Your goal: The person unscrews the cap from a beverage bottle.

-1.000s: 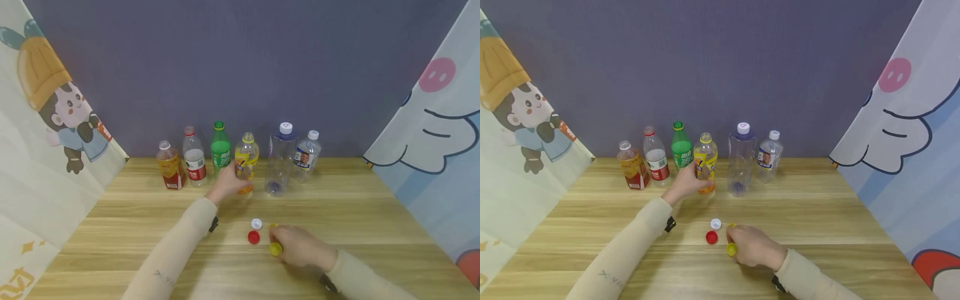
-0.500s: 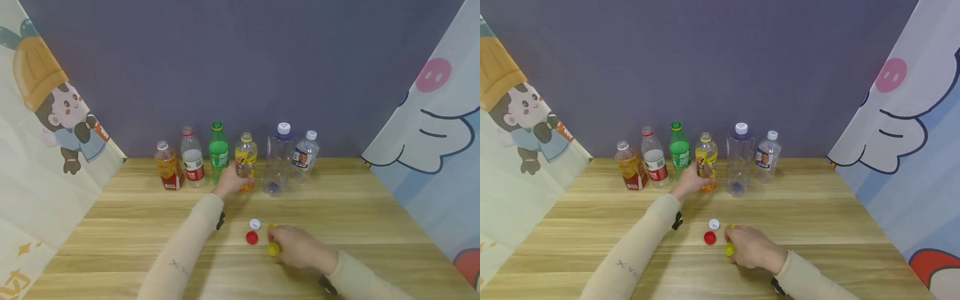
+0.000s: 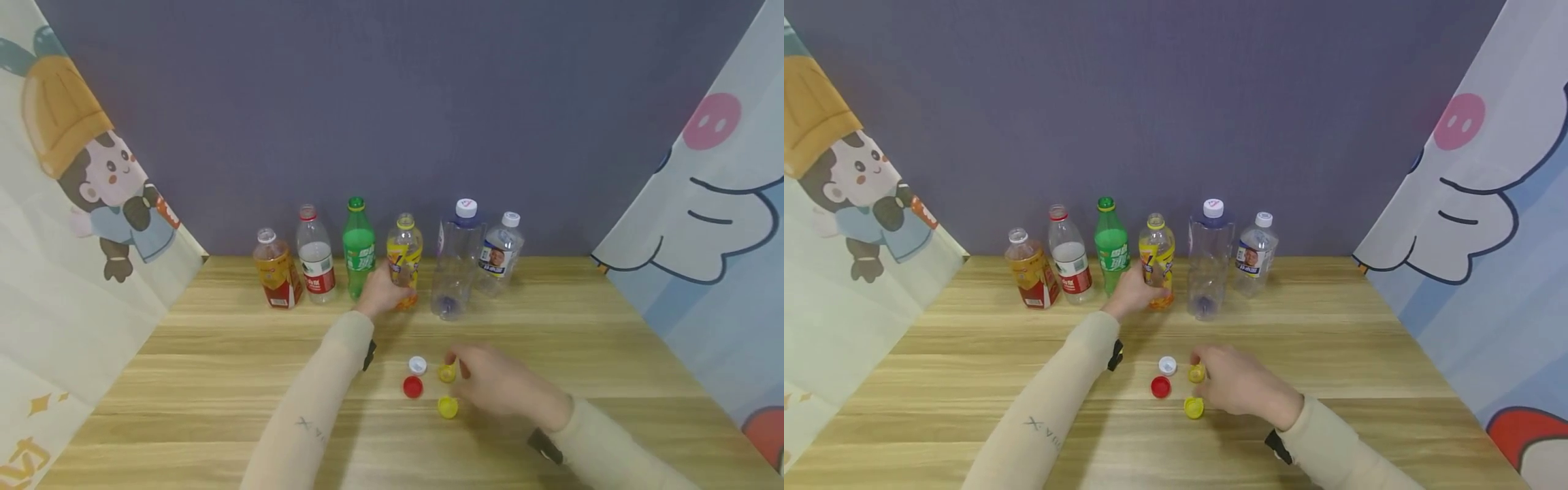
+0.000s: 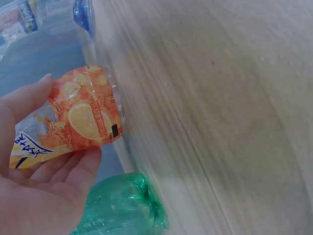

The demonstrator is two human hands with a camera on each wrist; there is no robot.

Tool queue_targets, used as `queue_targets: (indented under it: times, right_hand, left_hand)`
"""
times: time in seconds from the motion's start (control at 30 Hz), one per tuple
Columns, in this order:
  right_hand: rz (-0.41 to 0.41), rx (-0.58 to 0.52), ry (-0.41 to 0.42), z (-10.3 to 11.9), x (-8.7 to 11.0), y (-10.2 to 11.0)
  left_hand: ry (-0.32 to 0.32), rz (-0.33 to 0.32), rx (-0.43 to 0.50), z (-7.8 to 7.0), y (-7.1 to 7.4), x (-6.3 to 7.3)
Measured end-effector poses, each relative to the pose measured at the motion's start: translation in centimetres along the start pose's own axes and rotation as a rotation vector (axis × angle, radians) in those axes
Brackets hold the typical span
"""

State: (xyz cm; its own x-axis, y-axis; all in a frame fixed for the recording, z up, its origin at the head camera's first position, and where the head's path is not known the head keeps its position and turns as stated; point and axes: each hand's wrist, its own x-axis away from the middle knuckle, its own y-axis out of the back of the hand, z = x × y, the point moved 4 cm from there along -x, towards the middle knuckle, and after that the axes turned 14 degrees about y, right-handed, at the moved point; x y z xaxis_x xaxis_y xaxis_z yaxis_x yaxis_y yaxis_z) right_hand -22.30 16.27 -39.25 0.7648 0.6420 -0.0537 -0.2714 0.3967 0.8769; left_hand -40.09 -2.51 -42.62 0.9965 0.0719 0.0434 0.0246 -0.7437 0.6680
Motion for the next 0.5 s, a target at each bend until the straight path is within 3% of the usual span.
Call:
queue_targets:
  times: [0.2, 0.33, 0.5]
  right_hand:
    - [-0.141, 0.049, 0.040, -0.4, -0.7, 3.3]
    - [-0.275, 0.087, 0.024, -0.9, -1.3, 6.0]
    - [-0.452, 0.056, -0.017, -1.5, -2.0, 8.6]
  left_hand:
    - [0.013, 0.007, -0.004, -0.2, -0.4, -0.2]
    - [0.024, 0.009, -0.017, -0.3, -0.4, -0.2]
    - [0.029, 0.006, -0.006, -0.3, -0.2, -0.1]
